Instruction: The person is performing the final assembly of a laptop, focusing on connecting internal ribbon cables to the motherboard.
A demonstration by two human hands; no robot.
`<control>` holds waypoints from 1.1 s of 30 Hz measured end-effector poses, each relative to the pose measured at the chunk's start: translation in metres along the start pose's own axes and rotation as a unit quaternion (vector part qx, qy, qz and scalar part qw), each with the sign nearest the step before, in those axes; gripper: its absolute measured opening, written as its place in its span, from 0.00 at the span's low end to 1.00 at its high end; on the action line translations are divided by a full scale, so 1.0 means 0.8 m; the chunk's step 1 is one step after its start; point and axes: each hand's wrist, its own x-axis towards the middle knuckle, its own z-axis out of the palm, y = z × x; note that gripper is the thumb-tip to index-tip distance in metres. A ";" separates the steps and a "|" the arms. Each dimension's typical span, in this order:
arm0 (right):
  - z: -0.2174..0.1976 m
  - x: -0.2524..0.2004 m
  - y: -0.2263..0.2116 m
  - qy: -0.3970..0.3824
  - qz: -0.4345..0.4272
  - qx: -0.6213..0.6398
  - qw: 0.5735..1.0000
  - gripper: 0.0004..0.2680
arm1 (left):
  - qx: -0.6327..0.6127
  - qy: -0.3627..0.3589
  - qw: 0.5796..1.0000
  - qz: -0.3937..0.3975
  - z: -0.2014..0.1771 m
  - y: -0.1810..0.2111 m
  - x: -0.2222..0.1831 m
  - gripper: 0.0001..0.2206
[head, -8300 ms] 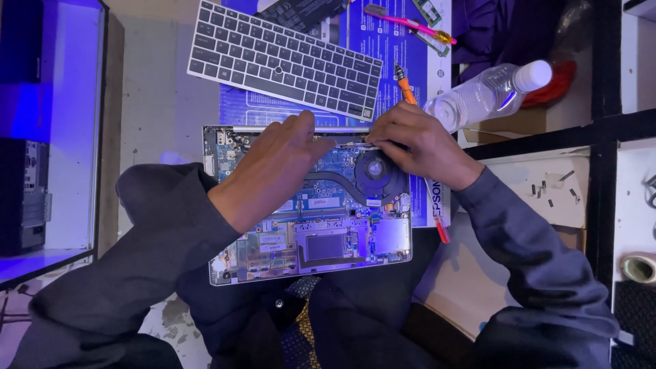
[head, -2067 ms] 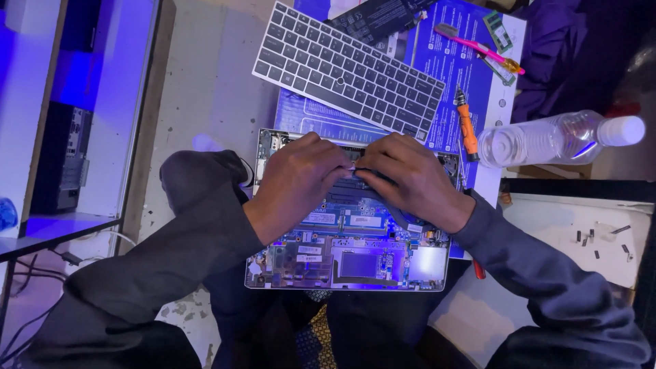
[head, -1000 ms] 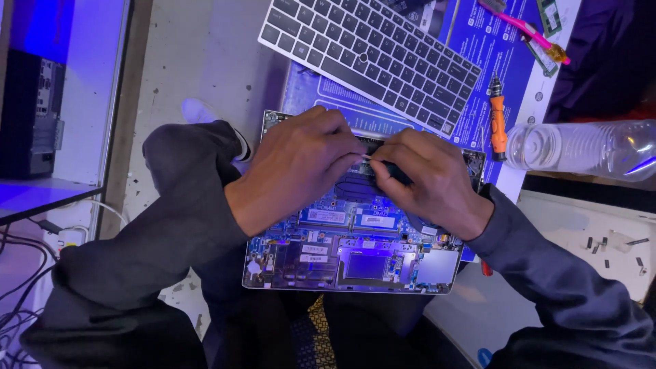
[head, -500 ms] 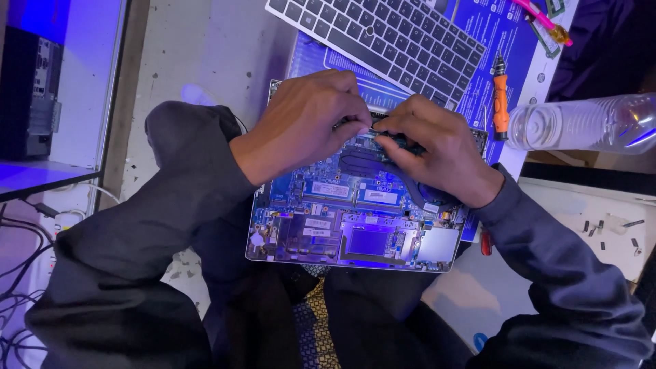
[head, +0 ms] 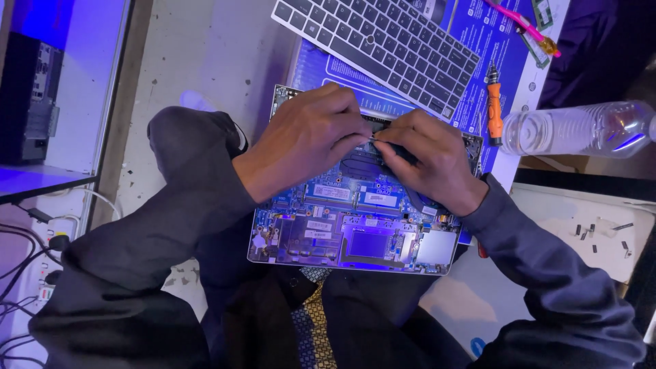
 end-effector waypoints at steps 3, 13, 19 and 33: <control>-0.001 0.005 -0.008 0.020 0.033 0.006 0.999 0.04 | -0.017 0.017 1.000 -0.020 -0.020 0.010 -0.004 0.05; -0.006 0.012 -0.009 -0.034 0.035 -0.006 0.999 0.04 | -0.059 0.125 0.980 -0.145 -0.042 0.016 -0.034 0.07; -0.003 0.016 -0.014 -0.037 0.029 -0.006 0.999 0.04 | -0.069 0.142 0.978 -0.134 -0.037 0.021 -0.034 0.08; -0.003 0.014 -0.017 -0.072 -0.074 -0.170 0.980 0.04 | -0.055 0.133 0.982 -0.122 -0.032 0.020 -0.034 0.08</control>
